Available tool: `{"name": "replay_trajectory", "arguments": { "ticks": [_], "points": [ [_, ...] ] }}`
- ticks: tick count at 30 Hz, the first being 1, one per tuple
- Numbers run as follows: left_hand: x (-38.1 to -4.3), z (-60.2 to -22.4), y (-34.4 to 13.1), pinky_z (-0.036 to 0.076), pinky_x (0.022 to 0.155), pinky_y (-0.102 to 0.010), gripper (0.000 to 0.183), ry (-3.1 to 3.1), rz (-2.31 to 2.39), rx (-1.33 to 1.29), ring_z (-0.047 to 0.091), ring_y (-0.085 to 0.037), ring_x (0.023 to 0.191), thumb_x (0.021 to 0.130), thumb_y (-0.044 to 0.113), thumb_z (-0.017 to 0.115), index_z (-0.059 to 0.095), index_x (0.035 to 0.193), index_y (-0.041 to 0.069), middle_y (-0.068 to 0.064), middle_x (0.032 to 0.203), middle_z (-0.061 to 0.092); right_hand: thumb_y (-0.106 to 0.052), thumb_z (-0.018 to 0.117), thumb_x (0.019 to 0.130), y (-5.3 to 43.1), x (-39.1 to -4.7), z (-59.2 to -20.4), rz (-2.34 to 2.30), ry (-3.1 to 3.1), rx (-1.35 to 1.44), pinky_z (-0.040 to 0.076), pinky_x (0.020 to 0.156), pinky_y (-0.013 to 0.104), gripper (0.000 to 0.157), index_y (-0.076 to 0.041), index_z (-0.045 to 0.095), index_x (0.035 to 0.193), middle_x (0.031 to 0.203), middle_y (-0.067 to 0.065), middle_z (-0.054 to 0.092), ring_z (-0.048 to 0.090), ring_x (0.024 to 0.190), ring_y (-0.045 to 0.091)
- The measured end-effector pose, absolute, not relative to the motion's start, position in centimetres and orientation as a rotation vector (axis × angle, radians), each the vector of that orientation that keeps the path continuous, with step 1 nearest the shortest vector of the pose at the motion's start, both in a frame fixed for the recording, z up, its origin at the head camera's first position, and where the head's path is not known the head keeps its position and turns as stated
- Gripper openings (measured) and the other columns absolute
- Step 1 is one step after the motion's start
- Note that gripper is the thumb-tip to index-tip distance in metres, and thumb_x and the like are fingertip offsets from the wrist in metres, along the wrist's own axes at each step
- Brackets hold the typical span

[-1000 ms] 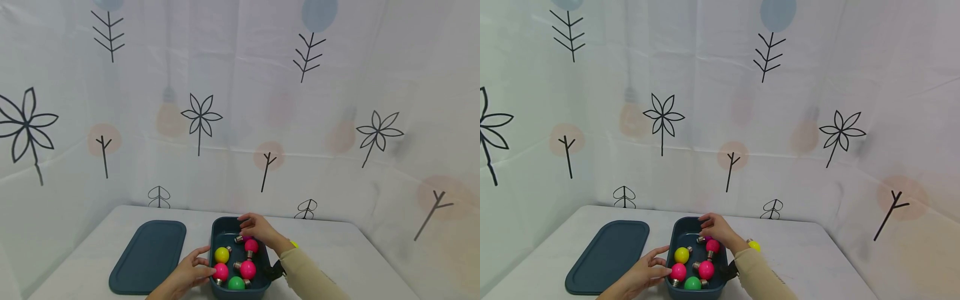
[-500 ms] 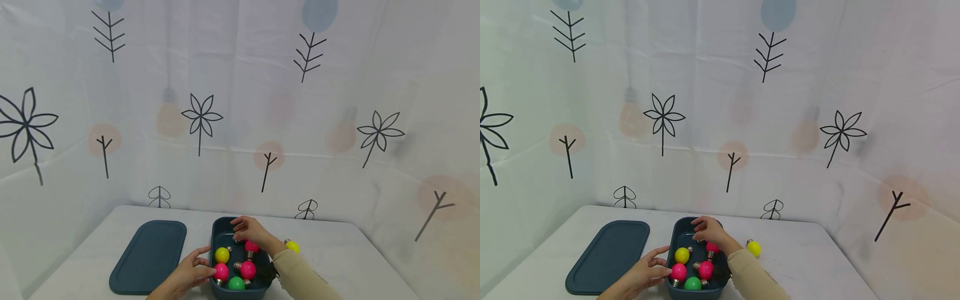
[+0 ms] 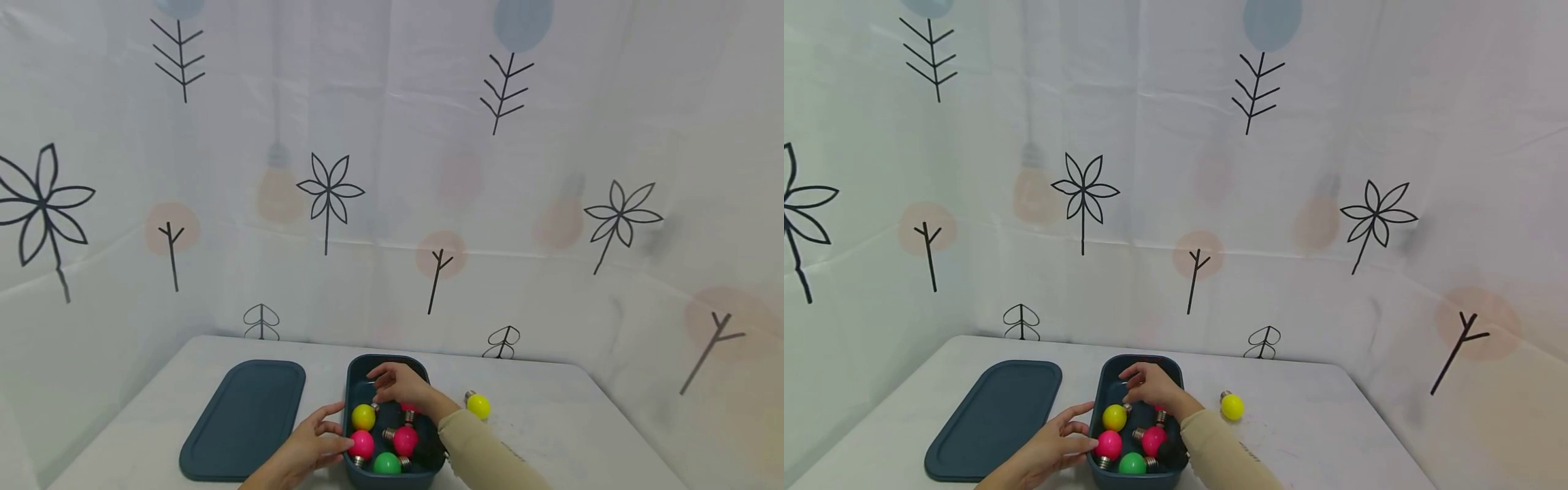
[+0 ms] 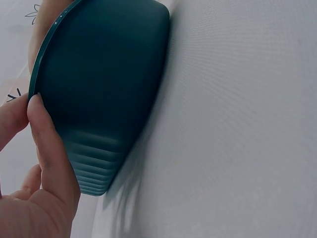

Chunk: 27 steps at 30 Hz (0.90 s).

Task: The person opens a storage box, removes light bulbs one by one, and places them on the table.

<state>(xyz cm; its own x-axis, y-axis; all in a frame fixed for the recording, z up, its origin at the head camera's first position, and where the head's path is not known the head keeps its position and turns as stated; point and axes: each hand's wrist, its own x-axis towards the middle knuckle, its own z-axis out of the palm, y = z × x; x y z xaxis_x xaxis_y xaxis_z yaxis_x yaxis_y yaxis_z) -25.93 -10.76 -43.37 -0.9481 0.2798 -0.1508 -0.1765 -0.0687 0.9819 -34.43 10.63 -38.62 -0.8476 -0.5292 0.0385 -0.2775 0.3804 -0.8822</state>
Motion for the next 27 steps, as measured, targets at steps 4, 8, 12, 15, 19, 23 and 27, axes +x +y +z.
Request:
{"name": "replay_trajectory", "arguments": {
  "ticks": [4,8,12,15,19,23,27],
  "points": [
    [-25.9,-43.3,-10.8,0.053,0.073,-0.031,0.074,1.902,2.088,0.11,0.055,-0.018,0.074,0.081,0.007,0.071,0.029,0.142,0.002,-0.01,0.097,0.051,0.006,0.068,0.078,10.4,-34.2,-38.7,-1.413,2.366,-0.719,0.051,0.08,0.041,0.038,0.003,0.058,0.115,0.104,0.02,0.059,0.059,0.086,0.023],
    [-25.9,-43.4,-10.8,0.053,0.073,-0.031,0.075,1.904,2.087,0.112,0.055,-0.018,0.074,0.081,0.007,0.071,0.029,0.142,0.001,-0.01,0.097,0.051,0.008,0.067,0.078,10.2,-34.0,-38.8,-1.367,2.348,-0.728,0.051,0.079,0.04,0.036,0.002,0.06,0.113,0.101,0.019,0.06,0.057,0.086,0.023],
    [-25.9,-43.4,-10.8,0.053,0.072,-0.03,0.075,1.902,2.091,0.115,0.056,-0.017,0.073,0.081,0.006,0.072,0.028,0.142,0.001,-0.01,0.097,0.051,0.009,0.067,0.077,9.9,-34.0,-39.0,-1.331,2.33,-0.731,0.052,0.077,0.039,0.036,0.002,0.06,0.112,0.099,0.017,0.06,0.057,0.084,0.023],
    [-25.9,-43.4,-10.8,0.053,0.072,-0.03,0.076,1.894,2.097,0.125,0.056,-0.016,0.072,0.081,0.006,0.072,0.028,0.142,0.001,-0.009,0.096,0.052,0.008,0.068,0.078,9.8,-34.0,-39.1,-1.29,2.325,-0.737,0.052,0.077,0.039,0.035,0.001,0.061,0.111,0.098,0.014,0.06,0.057,0.084,0.022],
    [-25.9,-43.4,-10.7,0.053,0.071,-0.03,0.076,1.888,2.104,0.139,0.056,-0.016,0.071,0.08,0.006,0.072,0.028,0.142,0.0,-0.008,0.095,0.051,0.007,0.068,0.078,9.7,-34.1,-39.3,-1.236,2.325,-0.756,0.051,0.079,0.04,0.035,0.0,0.062,0.111,0.099,0.012,0.061,0.057,0.087,0.023],
    [-25.8,-43.4,-10.8,0.053,0.071,-0.03,0.076,1.889,2.104,0.134,0.056,-0.016,0.071,0.081,0.007,0.072,0.028,0.142,0.0,-0.008,0.095,0.051,0.009,0.068,0.076,9.6,-34.1,-39.3,-1.183,2.328,-0.787,0.05,0.081,0.04,0.036,0.001,0.062,0.111,0.103,0.01,0.061,0.057,0.09,0.025],
    [-25.9,-43.4,-10.8,0.053,0.071,-0.03,0.076,1.892,2.1,0.12,0.056,-0.016,0.071,0.081,0.007,0.072,0.029,0.142,0.001,-0.009,0.096,0.052,0.01,0.068,0.074,9.3,-34.0,-39.4,-1.118,2.33,-0.757,0.05,0.081,0.041,0.038,-0.002,0.064,0.11,0.104,0.007,0.058,0.055,0.088,0.024]
  ]
}}
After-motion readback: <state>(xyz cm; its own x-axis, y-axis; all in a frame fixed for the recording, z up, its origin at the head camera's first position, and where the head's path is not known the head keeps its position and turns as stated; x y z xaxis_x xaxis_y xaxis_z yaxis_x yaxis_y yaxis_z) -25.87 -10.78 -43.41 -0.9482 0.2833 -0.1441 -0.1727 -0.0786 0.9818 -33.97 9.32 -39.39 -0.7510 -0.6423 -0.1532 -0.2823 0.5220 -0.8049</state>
